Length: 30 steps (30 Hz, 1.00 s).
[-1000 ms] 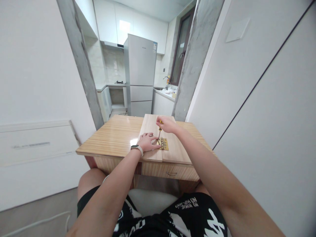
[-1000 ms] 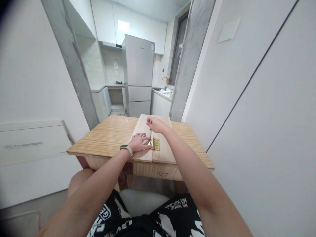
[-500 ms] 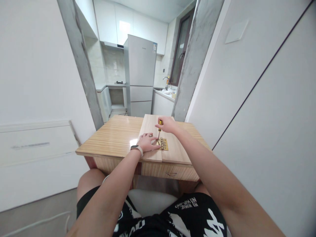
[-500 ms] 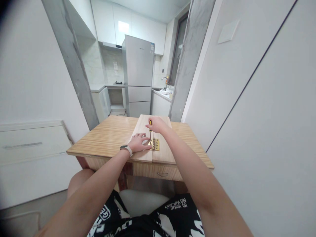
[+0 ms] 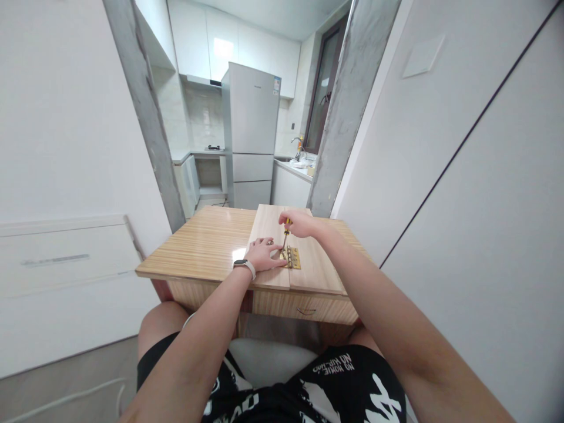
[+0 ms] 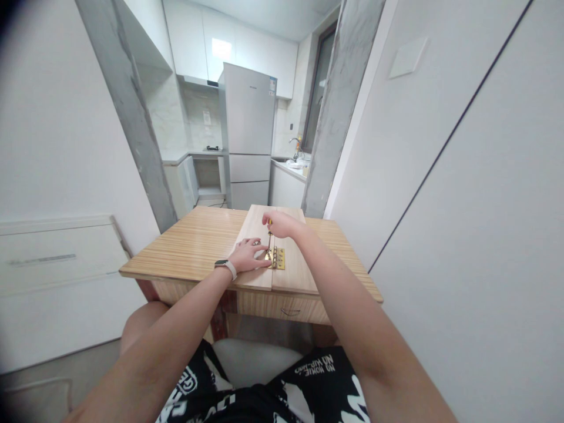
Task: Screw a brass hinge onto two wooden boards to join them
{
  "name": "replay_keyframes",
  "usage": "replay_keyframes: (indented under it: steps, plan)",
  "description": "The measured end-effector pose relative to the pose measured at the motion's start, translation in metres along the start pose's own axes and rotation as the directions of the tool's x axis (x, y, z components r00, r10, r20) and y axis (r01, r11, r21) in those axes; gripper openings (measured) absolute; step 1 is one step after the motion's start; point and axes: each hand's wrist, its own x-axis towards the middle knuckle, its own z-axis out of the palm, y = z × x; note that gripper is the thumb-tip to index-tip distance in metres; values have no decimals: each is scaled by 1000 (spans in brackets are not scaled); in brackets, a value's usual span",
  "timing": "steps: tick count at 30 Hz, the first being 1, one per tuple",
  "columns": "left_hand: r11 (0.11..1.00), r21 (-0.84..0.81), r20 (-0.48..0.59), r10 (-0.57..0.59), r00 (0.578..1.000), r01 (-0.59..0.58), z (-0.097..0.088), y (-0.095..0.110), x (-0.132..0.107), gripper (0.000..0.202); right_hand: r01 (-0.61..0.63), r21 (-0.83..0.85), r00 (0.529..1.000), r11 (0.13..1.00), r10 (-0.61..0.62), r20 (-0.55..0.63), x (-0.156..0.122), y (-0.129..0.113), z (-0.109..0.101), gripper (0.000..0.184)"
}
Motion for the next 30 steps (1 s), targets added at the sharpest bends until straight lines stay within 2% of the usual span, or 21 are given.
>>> replay_keyframes:
  steps: [3, 9, 13, 17, 19, 23, 27, 30]
  plan:
    - [1000, 1, 7, -4, 1000, 4, -1, 1, 0, 75, -40, 29, 998, 999, 39, 55, -3, -2, -6, 23]
    - [1000, 8, 30, -12, 999, 12, -3, 3, -1, 76, -100, -61, 993, 993, 96, -67, -9, -12, -5, 6]
    - [1000, 10, 17, -8, 1000, 8, -2, 2, -1, 75, -132, -135, 991, 982, 126, -48, -8, -17, -5, 23]
    - [1000, 7, 14, -13, 1000, 13, -1, 1, -1, 74, -153, -229, 984, 961, 126, -128, -7, -15, -3, 31]
    - [1000, 6, 12, -10, 1000, 10, 0, 1, -1, 74, -117, -202, 986, 972, 90, -138, -6, -12, -1, 25]
    - [1000, 3, 9, -11, 1000, 11, 0, 0, 0, 74, -37, -46, 996, 998, 34, -77, -3, -6, 1, 6]
    - [1000, 4, 6, -2, 1000, 2, 0, -1, 0, 76, -75, 30, 997, 997, 75, 4, -1, -1, 1, 17]
    - [1000, 7, 6, -3, 1000, 3, 1, -1, 0, 76, -68, 3, 997, 998, 68, -38, -1, 1, 0, 15]
